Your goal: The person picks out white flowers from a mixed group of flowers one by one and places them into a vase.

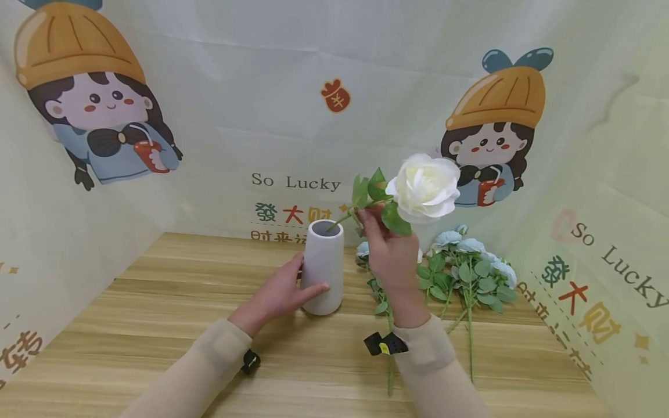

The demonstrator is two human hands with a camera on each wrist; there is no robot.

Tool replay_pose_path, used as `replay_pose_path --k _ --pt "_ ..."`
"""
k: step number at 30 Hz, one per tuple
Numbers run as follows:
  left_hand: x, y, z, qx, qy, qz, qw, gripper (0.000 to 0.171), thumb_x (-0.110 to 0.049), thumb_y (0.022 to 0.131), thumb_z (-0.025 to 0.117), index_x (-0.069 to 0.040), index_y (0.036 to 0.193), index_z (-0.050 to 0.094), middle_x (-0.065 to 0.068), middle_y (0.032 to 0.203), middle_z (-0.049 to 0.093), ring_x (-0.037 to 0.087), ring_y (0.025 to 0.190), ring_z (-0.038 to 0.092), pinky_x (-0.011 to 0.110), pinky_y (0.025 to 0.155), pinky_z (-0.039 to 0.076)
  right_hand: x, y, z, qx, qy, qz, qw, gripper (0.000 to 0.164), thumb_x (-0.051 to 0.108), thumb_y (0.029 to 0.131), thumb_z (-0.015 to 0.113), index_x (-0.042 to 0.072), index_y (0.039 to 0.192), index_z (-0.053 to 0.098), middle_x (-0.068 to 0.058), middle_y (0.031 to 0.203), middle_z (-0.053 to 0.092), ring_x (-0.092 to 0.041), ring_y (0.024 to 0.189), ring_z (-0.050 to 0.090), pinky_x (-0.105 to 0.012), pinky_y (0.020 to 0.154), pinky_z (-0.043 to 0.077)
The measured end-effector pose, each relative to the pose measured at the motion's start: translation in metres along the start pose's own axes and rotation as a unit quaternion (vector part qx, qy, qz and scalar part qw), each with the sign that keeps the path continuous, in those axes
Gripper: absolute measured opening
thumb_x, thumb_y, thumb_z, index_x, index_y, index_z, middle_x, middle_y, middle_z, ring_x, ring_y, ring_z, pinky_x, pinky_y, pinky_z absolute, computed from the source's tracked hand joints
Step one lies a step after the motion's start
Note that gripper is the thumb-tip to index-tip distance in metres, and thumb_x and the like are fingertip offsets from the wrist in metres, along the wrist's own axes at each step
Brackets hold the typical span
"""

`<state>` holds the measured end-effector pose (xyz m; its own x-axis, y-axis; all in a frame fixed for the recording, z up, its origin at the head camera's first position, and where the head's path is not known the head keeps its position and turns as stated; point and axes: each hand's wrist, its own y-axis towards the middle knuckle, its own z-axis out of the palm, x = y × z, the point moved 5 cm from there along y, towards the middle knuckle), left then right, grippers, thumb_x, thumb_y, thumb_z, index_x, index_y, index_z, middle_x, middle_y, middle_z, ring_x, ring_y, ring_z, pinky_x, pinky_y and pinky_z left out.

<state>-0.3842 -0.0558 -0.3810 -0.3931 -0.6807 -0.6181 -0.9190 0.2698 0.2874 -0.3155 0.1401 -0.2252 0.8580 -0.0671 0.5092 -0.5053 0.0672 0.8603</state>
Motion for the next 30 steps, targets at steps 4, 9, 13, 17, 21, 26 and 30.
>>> replay_pose_path --k 4,9,13,17,21,26,30 --pt "-0.001 -0.001 0.0 -0.003 0.0 0.004 1.0 0.084 -0.056 0.084 0.073 -0.009 0.143 0.037 0.007 0.125 0.056 0.019 0.108 0.055 0.044 0.093 0.051 -0.023 -0.005 0.002 0.02 -0.064 0.004 0.998 0.005 -0.012 0.093 0.063 -0.01 0.098 0.064 -0.017 0.095 0.069 -0.023 0.085 0.066 -0.024 0.062 0.059" --pt "-0.002 -0.001 -0.001 -0.006 0.001 0.009 0.9999 0.083 -0.056 0.085 0.073 -0.008 0.143 0.038 0.008 0.125 0.057 0.019 0.107 0.056 0.044 0.092 0.051 -0.05 -0.012 0.006 0.049 -0.141 0.035 0.988 0.006 0.002 0.097 0.065 0.002 0.1 0.07 -0.004 0.098 0.072 -0.014 0.087 0.066 -0.022 0.065 0.057" --pt "-0.002 -0.001 -0.001 -0.008 0.004 0.016 0.9998 0.083 -0.057 0.085 0.072 -0.007 0.143 0.038 0.008 0.124 0.057 0.019 0.106 0.056 0.043 0.091 0.052 -0.062 -0.017 0.011 0.061 -0.177 0.051 0.981 0.006 0.007 0.098 0.066 0.004 0.1 0.071 -0.004 0.098 0.073 -0.012 0.091 0.066 -0.03 0.076 0.058" --pt "-0.002 -0.001 -0.002 -0.009 0.006 0.022 0.9997 0.082 -0.056 0.086 0.072 -0.007 0.143 0.037 0.009 0.124 0.057 0.018 0.106 0.056 0.043 0.09 0.052 -0.065 -0.022 0.017 0.076 -0.223 0.06 0.97 0.008 0.015 0.098 0.066 0.008 0.099 0.071 -0.004 0.097 0.073 -0.012 0.09 0.066 -0.037 0.075 0.059" --pt "-0.003 -0.002 -0.003 -0.012 0.01 0.025 0.9996 0.08 -0.054 0.087 0.073 -0.006 0.142 0.038 0.009 0.122 0.058 0.019 0.104 0.057 0.043 0.089 0.053 -0.064 -0.026 0.02 0.086 -0.246 0.056 0.964 0.012 0.019 0.099 0.066 0.009 0.101 0.072 -0.004 0.097 0.072 -0.015 0.085 0.065 -0.039 0.071 0.059" --pt "-0.005 -0.002 -0.003 -0.008 0.007 0.023 0.9997 0.078 -0.051 0.087 0.074 -0.007 0.141 0.039 0.008 0.121 0.058 0.019 0.104 0.057 0.043 0.088 0.053 -0.069 -0.03 0.021 0.089 -0.244 0.11 0.959 0.021 0.029 0.1 0.064 0.012 0.108 0.073 -0.004 0.099 0.071 -0.015 0.083 0.064 -0.04 0.07 0.056" --pt "-0.006 -0.002 -0.003 -0.007 0.007 0.023 0.9997 0.079 -0.051 0.087 0.074 -0.006 0.141 0.039 0.009 0.122 0.058 0.02 0.104 0.057 0.043 0.089 0.053 -0.072 -0.031 0.022 0.095 -0.234 0.14 0.957 0.024 0.033 0.097 0.068 0.013 0.109 0.072 -0.004 0.105 0.066 -0.017 0.08 0.063 -0.04 0.067 0.057"
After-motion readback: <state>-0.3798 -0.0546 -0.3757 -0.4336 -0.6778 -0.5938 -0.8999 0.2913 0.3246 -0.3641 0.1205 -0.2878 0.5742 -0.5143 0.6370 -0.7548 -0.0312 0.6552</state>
